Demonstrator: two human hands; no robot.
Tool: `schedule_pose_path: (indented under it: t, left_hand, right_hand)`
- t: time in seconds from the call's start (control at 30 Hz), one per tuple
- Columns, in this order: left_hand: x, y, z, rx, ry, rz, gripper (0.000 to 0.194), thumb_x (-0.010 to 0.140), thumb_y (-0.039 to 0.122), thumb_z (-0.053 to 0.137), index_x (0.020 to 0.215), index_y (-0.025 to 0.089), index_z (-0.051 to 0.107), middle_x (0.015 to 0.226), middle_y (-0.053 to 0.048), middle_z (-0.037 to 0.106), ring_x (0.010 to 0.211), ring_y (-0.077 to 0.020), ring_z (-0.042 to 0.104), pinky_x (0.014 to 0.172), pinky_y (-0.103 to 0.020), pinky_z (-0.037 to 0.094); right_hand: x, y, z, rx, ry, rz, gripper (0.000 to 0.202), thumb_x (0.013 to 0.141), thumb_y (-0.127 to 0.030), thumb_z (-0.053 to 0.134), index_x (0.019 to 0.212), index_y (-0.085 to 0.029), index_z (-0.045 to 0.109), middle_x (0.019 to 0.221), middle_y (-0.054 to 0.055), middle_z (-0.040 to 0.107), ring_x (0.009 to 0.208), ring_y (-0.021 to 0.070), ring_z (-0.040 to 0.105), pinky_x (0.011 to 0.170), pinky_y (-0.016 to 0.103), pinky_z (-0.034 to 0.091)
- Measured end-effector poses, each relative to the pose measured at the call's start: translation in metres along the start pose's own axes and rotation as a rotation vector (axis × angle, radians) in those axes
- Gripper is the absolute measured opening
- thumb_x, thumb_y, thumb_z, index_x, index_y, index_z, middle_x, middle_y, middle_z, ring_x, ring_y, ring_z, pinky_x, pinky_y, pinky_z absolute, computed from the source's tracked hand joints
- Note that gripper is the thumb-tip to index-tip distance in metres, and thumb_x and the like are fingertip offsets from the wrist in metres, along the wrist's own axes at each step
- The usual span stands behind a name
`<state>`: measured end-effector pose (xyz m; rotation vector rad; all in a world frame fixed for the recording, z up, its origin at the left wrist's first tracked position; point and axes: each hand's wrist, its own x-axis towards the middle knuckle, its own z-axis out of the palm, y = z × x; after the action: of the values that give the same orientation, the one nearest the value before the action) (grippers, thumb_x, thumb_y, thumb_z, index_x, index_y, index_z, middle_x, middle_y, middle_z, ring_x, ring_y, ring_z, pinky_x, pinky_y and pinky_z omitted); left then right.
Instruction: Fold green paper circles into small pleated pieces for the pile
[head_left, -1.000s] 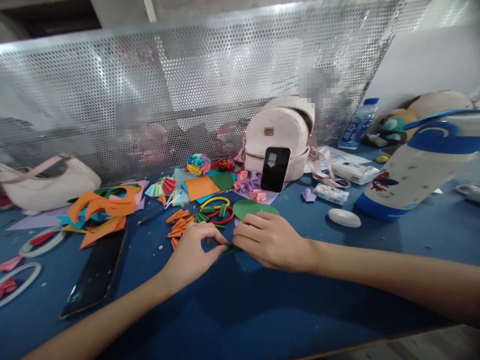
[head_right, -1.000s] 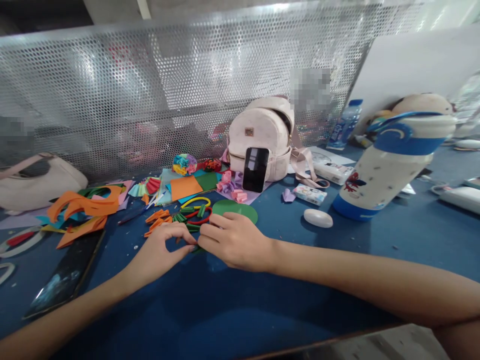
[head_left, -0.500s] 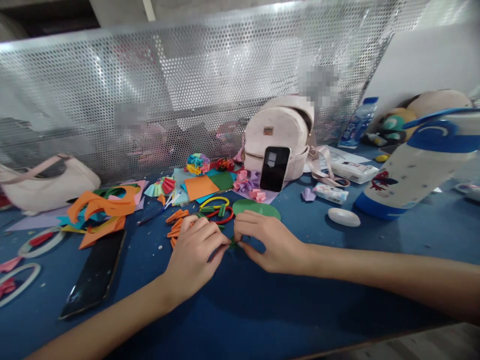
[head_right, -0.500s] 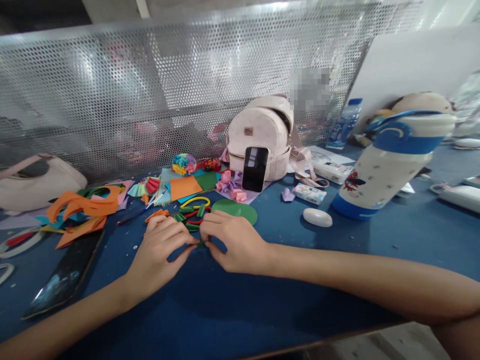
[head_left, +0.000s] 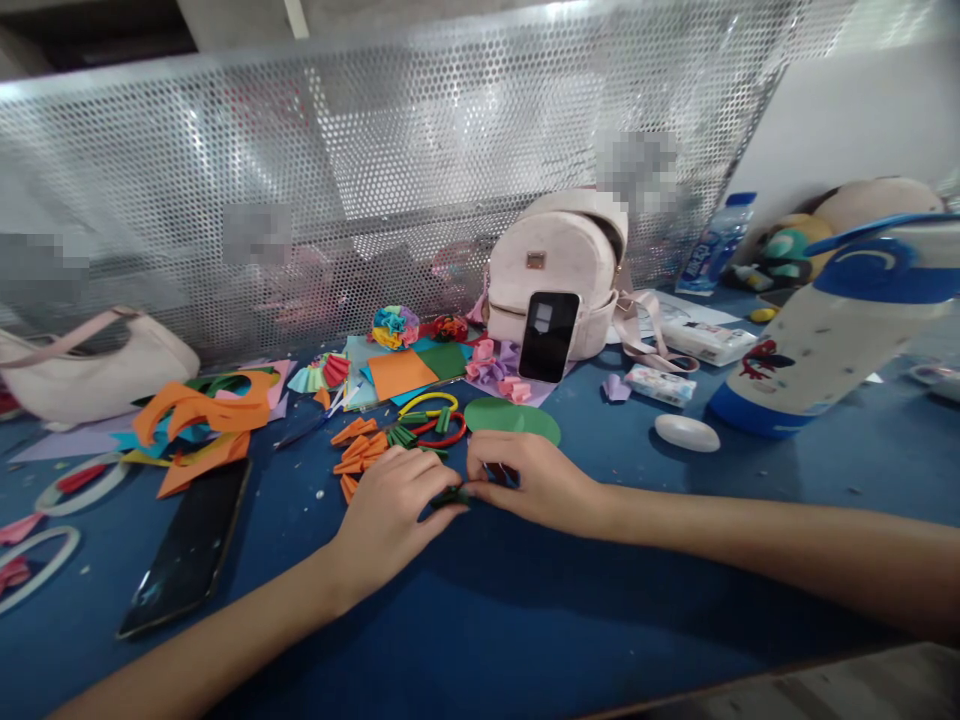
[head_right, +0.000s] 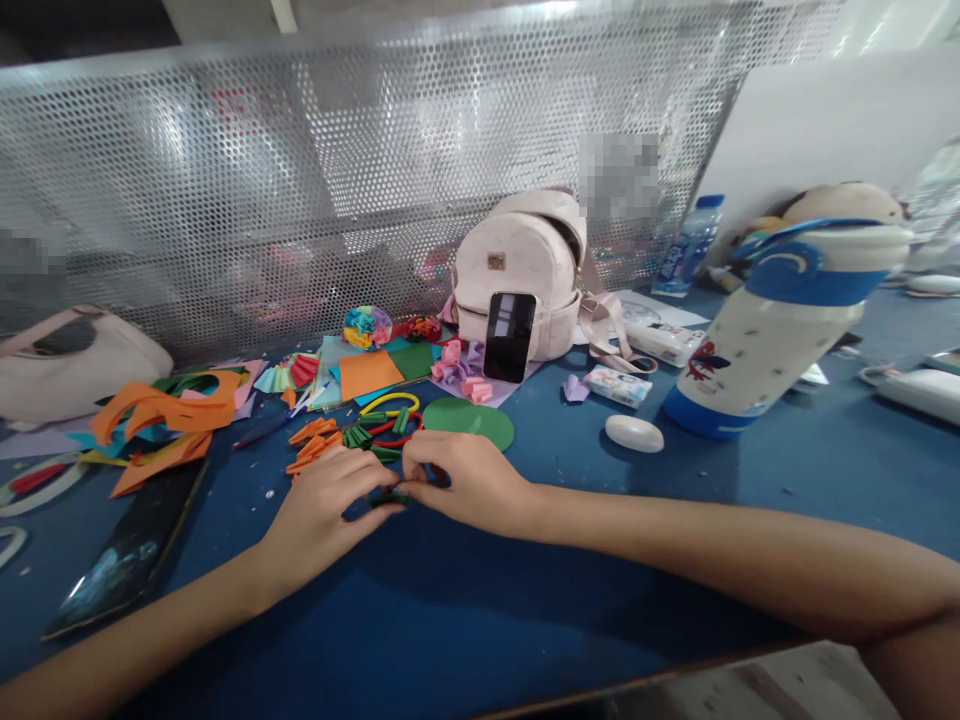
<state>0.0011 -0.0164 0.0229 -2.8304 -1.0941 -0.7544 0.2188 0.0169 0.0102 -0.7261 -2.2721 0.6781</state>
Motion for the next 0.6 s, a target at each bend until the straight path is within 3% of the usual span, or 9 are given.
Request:
schedule_pose_path:
  t: [0.1,0.2,0.3,0.43,0.6]
  left_hand:
    - [-0.001,-0.004,0.002,-0.047,0.048,0.009,0.007,0.090,0.019,0.072,0.093,0.016,0.066,0.084,-0.004,0.069,0.076,-0.0205,0.063,0.069,-0.031,0.044]
    - [-0.003,-0.009,0.005,-0.120,0.126,-0.006,0.010,0.090,0.013,0.069,0.098,0.017,0.067,0.089,-0.004,0.071,0.078,-0.0192,0.066,0.072,-0.030,0.048]
    - [-0.004,-0.013,0.006,-0.191,0.191,-0.069,0.016,0.087,0.007,0.068,0.099,0.019,0.068,0.093,-0.004,0.072,0.084,-0.0185,0.068,0.078,-0.030,0.051]
    - [-0.004,-0.015,0.006,-0.332,0.200,-0.181,0.019,0.086,0.004,0.066,0.094,0.021,0.069,0.098,-0.002,0.072,0.092,-0.0171,0.069,0.086,-0.029,0.052]
    - [-0.004,-0.016,0.008,-0.467,0.220,-0.259,0.016,0.087,0.009,0.068,0.091,0.023,0.074,0.093,-0.002,0.070,0.087,-0.0163,0.068,0.081,-0.029,0.053]
  right_hand:
    - [0.003,0.001,-0.001,0.133,0.072,0.006,0.017,0.095,-0.024,0.058,0.079,-0.019,0.057,0.079,0.000,0.058,0.070,0.0126,0.051,0.065,0.024,0.038]
    - [0.007,0.005,-0.005,0.412,0.185,0.060,0.025,0.097,-0.035,0.057,0.077,-0.019,0.052,0.088,0.004,0.066,0.073,0.0138,0.054,0.064,0.025,0.039]
    - [0.010,0.009,-0.008,0.727,0.261,0.181,0.036,0.096,-0.043,0.058,0.073,-0.021,0.042,0.078,0.003,0.068,0.056,0.0093,0.044,0.052,0.023,0.030]
    - [0.012,0.013,-0.009,0.870,0.308,0.235,0.041,0.094,-0.043,0.064,0.069,-0.022,0.038,0.051,-0.008,0.046,0.046,0.0066,0.027,0.047,0.023,0.021]
    - [0.010,0.017,0.001,0.933,0.188,0.277,0.035,0.090,-0.042,0.069,0.077,-0.021,0.044,0.049,-0.011,0.038,0.045,0.0060,0.026,0.046,0.021,0.021]
